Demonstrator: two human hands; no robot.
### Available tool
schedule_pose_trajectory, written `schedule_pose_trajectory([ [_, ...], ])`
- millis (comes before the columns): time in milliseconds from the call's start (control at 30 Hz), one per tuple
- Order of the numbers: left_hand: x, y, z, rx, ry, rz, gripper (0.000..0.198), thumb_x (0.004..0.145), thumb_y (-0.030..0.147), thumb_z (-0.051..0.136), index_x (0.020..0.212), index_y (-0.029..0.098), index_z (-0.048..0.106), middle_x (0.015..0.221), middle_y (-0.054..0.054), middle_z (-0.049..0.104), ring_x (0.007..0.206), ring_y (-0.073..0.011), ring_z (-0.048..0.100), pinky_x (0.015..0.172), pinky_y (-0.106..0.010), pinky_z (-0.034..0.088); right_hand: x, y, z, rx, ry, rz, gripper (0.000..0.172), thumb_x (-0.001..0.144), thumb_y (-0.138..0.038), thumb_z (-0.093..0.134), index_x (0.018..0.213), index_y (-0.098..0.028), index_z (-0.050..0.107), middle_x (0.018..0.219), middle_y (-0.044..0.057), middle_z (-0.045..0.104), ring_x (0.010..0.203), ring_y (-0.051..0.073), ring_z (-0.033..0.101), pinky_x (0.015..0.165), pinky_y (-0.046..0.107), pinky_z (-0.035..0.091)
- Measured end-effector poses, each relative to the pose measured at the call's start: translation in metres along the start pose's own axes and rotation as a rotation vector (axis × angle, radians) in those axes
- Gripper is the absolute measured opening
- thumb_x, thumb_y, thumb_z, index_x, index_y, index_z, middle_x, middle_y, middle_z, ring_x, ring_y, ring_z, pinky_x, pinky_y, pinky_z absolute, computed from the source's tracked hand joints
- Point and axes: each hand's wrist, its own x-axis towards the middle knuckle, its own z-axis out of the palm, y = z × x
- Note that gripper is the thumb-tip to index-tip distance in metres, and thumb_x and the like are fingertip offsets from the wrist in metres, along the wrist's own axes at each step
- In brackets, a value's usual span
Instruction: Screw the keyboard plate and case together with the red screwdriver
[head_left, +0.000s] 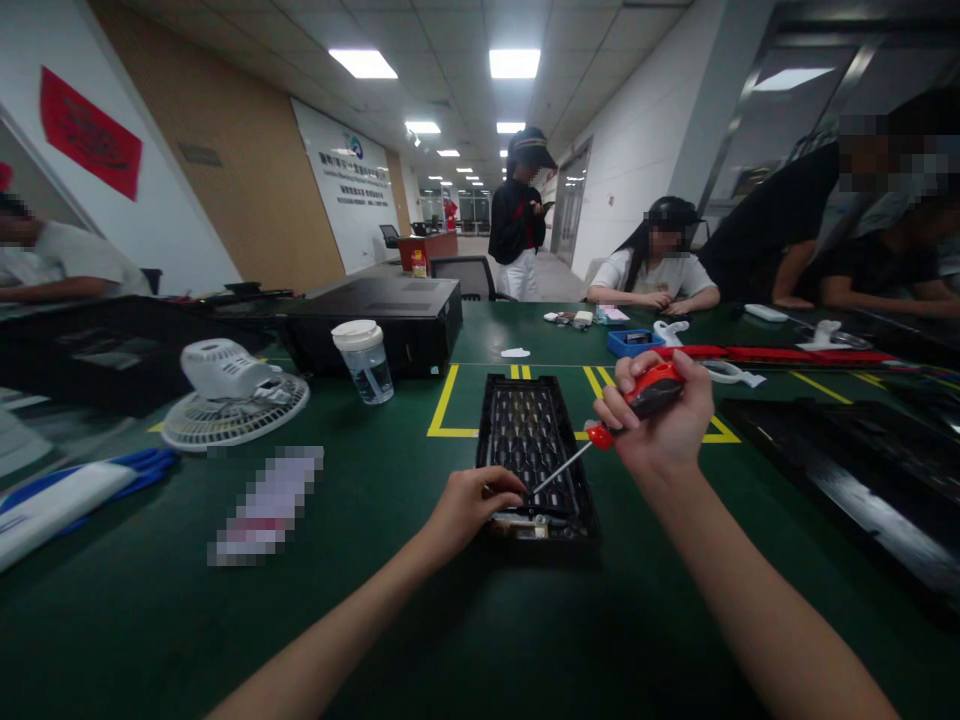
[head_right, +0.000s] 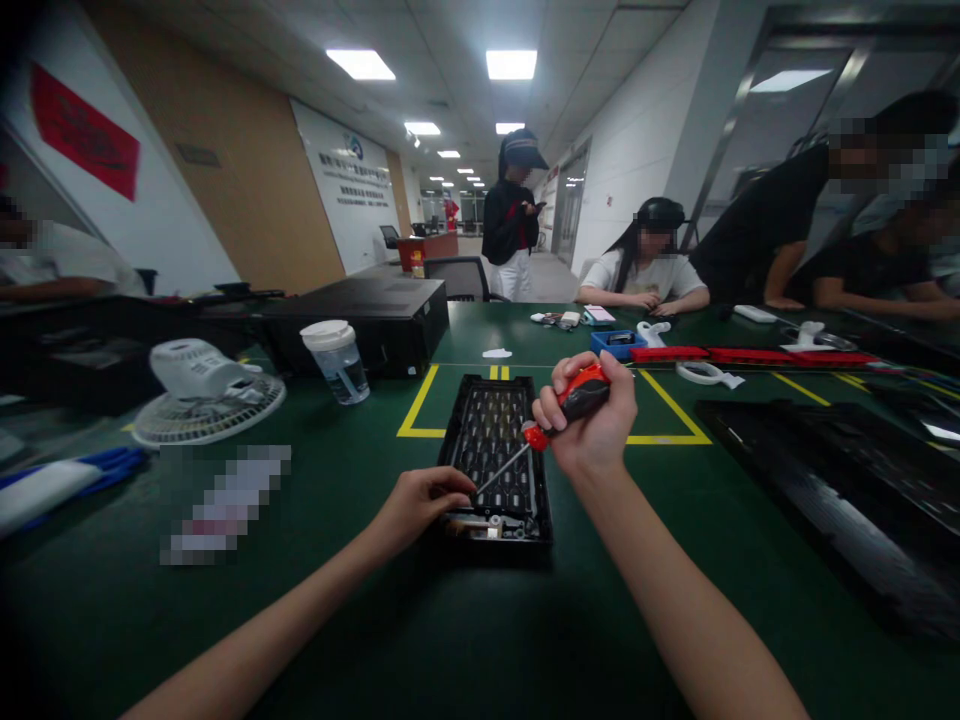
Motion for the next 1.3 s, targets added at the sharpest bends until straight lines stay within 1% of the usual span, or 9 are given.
schedule_pose_trajectory([
  [100, -0.004, -0.001, 0.004, -0.11, 0.001, -0.029, 0.016, 0.071, 0.028, 0.064, 0.084, 0.02, 0.066, 0.084, 0.0, 0.067, 0.079, -0.013, 0.062, 0.074, -0.025, 0.048, 0.0, -0.001, 0.0, -0.003, -0.007, -0.012, 0.03, 0.076, -0.043, 0.046, 0.061, -0.017, 0.047, 0.054, -0.005, 0.044, 0.029, 0.004, 0.034, 0.032, 0.019, 0.027],
  [233, -0.006, -0.001, 0.008, -0.276, -0.01, -0.073, 0.018, 0.067, 0.027, 0.067, 0.082, 0.017, 0.064, 0.081, 0.0, 0.065, 0.074, -0.0123, 0.061, 0.069, -0.025, 0.048, -0.001, -0.002, 0.001, 0.005, -0.042, -0.008, 0.031, 0.076, -0.043, 0.045, 0.06, -0.017, 0.046, 0.054, -0.005, 0.044, 0.028, 0.004, 0.034, 0.031, 0.019, 0.027],
  [333, -0.007, 0.0, 0.01, -0.395, -0.021, -0.113, 0.017, 0.066, 0.023, 0.067, 0.08, 0.015, 0.062, 0.078, 0.0, 0.064, 0.071, -0.0107, 0.06, 0.066, -0.023, 0.048, -0.002, -0.004, 0.002, 0.012, -0.077, -0.005, 0.031, 0.076, -0.044, 0.044, 0.06, -0.018, 0.044, 0.052, -0.006, 0.043, 0.026, 0.004, 0.032, 0.029, 0.019, 0.025],
  [467, -0.008, 0.002, 0.011, -0.496, -0.035, -0.155, 0.014, 0.067, 0.019, 0.065, 0.08, 0.015, 0.062, 0.075, 0.002, 0.063, 0.067, -0.0089, 0.058, 0.064, -0.021, 0.047, -0.003, -0.007, 0.004, 0.009, -0.106, -0.001, 0.031, 0.075, -0.045, 0.044, 0.06, -0.019, 0.042, 0.05, -0.006, 0.042, 0.024, 0.004, 0.031, 0.027, 0.018, 0.022],
  [600, -0.009, 0.003, 0.012, -0.529, -0.032, -0.155, 0.014, 0.067, 0.019, 0.065, 0.08, 0.015, 0.063, 0.073, 0.002, 0.063, 0.065, -0.008, 0.058, 0.062, -0.02, 0.046, -0.005, -0.009, 0.006, -0.01, -0.127, 0.014, 0.032, 0.075, -0.047, 0.043, 0.059, -0.019, 0.041, 0.049, -0.007, 0.04, 0.024, 0.004, 0.029, 0.026, 0.017, 0.022],
  [800, -0.01, 0.004, 0.012, -0.518, -0.032, -0.163, 0.014, 0.067, 0.019, 0.065, 0.081, 0.016, 0.063, 0.078, 0.001, 0.066, 0.07, -0.0097, 0.06, 0.067, -0.022, 0.048, -0.007, -0.01, 0.008, -0.035, -0.135, 0.02, 0.032, 0.074, -0.049, 0.043, 0.06, -0.02, 0.04, 0.048, -0.008, 0.039, 0.023, 0.003, 0.028, 0.025, 0.017, 0.023],
  [933, -0.011, 0.006, 0.012, -0.54, -0.036, -0.171, 0.014, 0.067, 0.017, 0.065, 0.081, 0.016, 0.063, 0.077, 0.002, 0.066, 0.07, -0.0095, 0.061, 0.067, -0.022, 0.049, -0.007, -0.011, 0.008, -0.037, -0.146, 0.021, 0.032, 0.075, -0.048, 0.042, 0.06, -0.02, 0.039, 0.048, -0.008, 0.039, 0.023, 0.003, 0.028, 0.025, 0.017, 0.022],
  [1167, -0.013, 0.007, 0.01, -0.513, -0.03, -0.169, 0.013, 0.069, 0.019, 0.065, 0.081, 0.016, 0.066, 0.083, 0.0, 0.068, 0.074, -0.0108, 0.062, 0.071, -0.025, 0.049, -0.008, -0.012, 0.01, -0.034, -0.168, 0.017, 0.032, 0.075, -0.048, 0.039, 0.059, -0.02, 0.039, 0.047, -0.008, 0.04, 0.022, 0.003, 0.028, 0.025, 0.017, 0.022],
  [1300, -0.012, 0.008, 0.011, -0.587, -0.029, -0.18, 0.02, 0.065, 0.018, 0.068, 0.084, 0.016, 0.061, 0.076, 0.002, 0.066, 0.071, -0.0105, 0.063, 0.068, -0.023, 0.049, -0.009, -0.013, 0.012, -0.041, -0.181, 0.023, 0.033, 0.075, -0.049, 0.04, 0.059, -0.02, 0.04, 0.047, -0.008, 0.039, 0.022, 0.002, 0.028, 0.025, 0.016, 0.021],
])
